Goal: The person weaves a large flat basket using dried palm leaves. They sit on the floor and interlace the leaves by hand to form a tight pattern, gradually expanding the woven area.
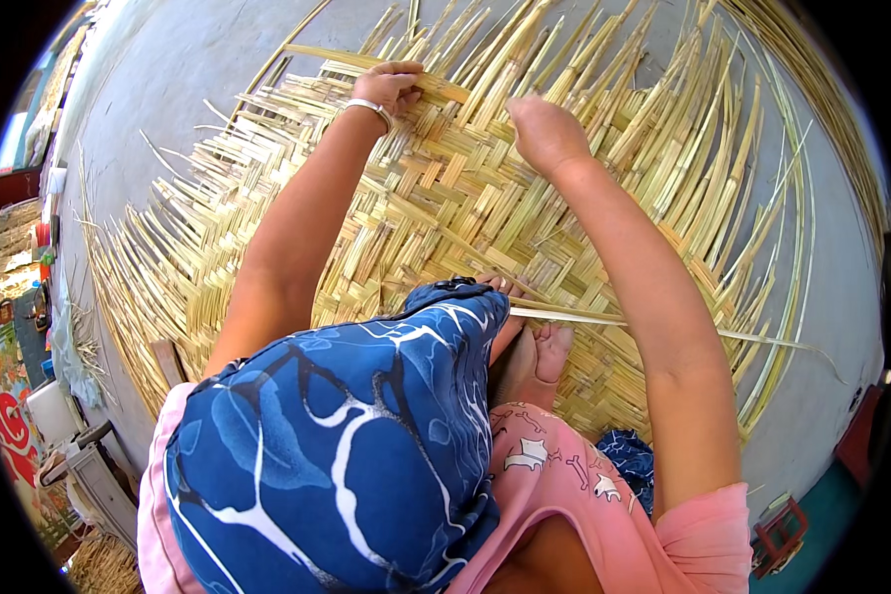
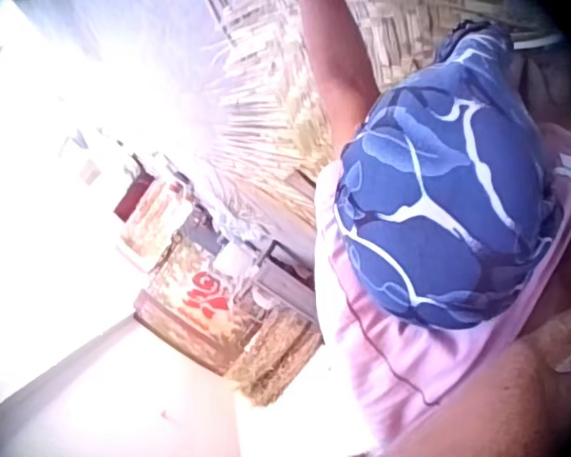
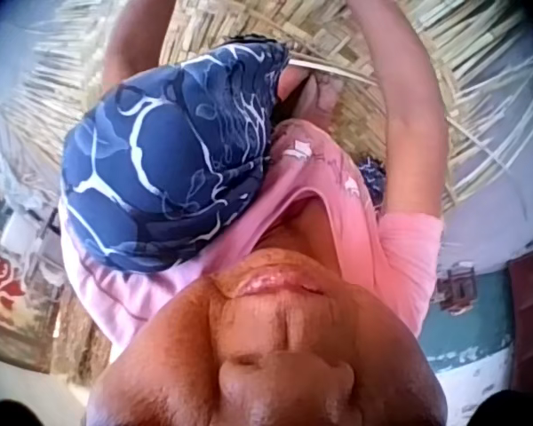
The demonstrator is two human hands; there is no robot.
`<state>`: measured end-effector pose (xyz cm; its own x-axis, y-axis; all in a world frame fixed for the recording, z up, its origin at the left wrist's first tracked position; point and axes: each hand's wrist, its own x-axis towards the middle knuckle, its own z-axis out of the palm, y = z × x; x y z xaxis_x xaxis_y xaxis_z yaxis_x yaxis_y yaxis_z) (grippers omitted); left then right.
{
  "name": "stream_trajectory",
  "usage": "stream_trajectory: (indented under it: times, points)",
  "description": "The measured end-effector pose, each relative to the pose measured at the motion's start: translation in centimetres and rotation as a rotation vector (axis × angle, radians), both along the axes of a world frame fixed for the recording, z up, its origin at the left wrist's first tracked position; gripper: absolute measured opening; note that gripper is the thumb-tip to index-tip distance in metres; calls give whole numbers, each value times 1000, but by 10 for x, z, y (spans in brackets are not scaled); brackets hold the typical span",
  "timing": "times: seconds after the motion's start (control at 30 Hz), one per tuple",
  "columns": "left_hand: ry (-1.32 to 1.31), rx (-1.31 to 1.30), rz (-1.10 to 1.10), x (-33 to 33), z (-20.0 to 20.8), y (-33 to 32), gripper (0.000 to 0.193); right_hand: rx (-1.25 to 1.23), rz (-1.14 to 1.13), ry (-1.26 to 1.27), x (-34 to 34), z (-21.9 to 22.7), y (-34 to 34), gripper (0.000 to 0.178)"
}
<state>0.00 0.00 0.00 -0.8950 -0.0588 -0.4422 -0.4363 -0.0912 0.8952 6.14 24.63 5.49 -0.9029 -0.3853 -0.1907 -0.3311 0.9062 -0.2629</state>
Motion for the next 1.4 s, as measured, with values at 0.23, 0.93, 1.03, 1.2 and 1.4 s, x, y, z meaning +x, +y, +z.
stream_trajectory:
  times: [0.23, 0.93, 1.03, 1.2, 1.4]
  points:
    - [37, 272, -189, 11, 19, -23, 15, -282, -66, 117, -22, -2, -60, 15]
    - [192, -953, -752, -66, 22, 20, 37, -323, -451, -63, -47, -2, -77, 22]
    - [300, -1290, -871, -66, 21, 36, 38, -358, -469, -47, -43, -1, -76, 24]
    - [201, -1223, -933, -75, 19, 35, 41, -392, -510, -44, -36, 6, -75, 26]
    - [46, -623, -746, -75, 11, 13, 34, -462, -589, -41, -36, -2, -75, 23]
